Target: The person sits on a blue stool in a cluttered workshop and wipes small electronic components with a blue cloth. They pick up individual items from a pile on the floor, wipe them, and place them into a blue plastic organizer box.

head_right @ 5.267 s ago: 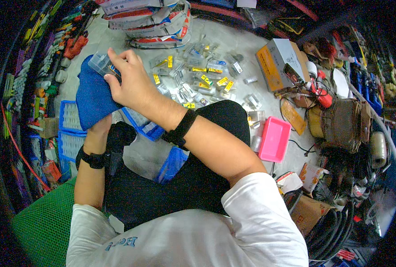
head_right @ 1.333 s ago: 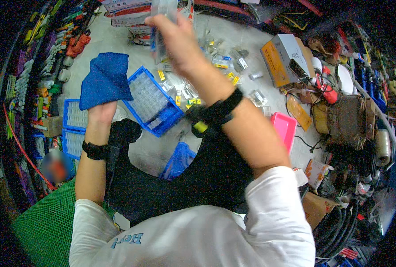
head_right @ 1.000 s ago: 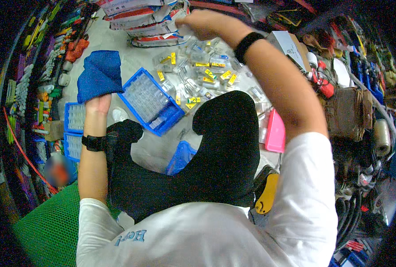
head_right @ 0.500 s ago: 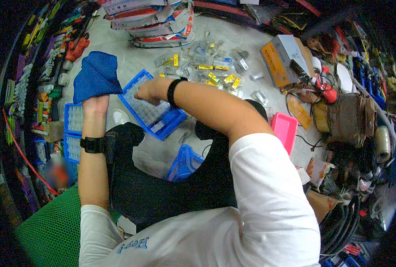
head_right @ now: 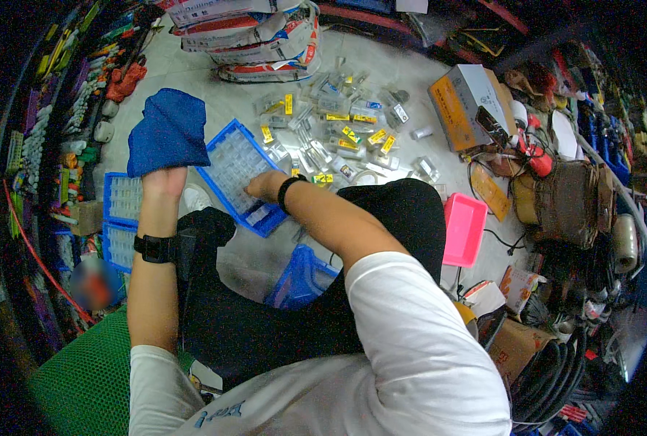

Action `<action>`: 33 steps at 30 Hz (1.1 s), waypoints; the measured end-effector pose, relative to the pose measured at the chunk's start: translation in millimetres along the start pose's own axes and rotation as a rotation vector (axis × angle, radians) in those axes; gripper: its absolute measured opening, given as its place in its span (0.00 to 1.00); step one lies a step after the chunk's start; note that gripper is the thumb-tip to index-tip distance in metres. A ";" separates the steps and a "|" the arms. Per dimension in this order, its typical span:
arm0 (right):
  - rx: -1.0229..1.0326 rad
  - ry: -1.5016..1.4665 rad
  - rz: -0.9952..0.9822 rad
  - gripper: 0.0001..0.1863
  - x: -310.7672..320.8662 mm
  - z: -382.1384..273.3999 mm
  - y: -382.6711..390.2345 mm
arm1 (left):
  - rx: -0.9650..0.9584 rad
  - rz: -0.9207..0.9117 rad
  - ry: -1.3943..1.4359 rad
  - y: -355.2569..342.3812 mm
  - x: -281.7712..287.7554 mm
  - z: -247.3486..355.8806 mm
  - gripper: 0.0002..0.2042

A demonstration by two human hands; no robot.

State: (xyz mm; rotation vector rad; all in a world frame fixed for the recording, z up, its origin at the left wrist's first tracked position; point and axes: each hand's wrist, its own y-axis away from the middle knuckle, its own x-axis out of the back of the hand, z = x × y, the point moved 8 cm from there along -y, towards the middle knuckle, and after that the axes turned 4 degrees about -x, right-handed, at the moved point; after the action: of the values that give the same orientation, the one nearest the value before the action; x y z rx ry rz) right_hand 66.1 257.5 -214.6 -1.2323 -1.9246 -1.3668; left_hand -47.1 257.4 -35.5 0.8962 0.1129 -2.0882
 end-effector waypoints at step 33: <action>-0.032 -0.139 0.280 0.12 -84.0 13.1 -17.2 | 0.207 -0.218 0.274 16.2 25.5 -10.6 0.20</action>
State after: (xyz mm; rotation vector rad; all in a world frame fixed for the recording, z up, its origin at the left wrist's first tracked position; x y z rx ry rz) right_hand 93.4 234.6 -293.7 -1.5815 -1.7426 -1.1977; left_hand -39.3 233.9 -55.9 1.3468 0.1457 -2.1929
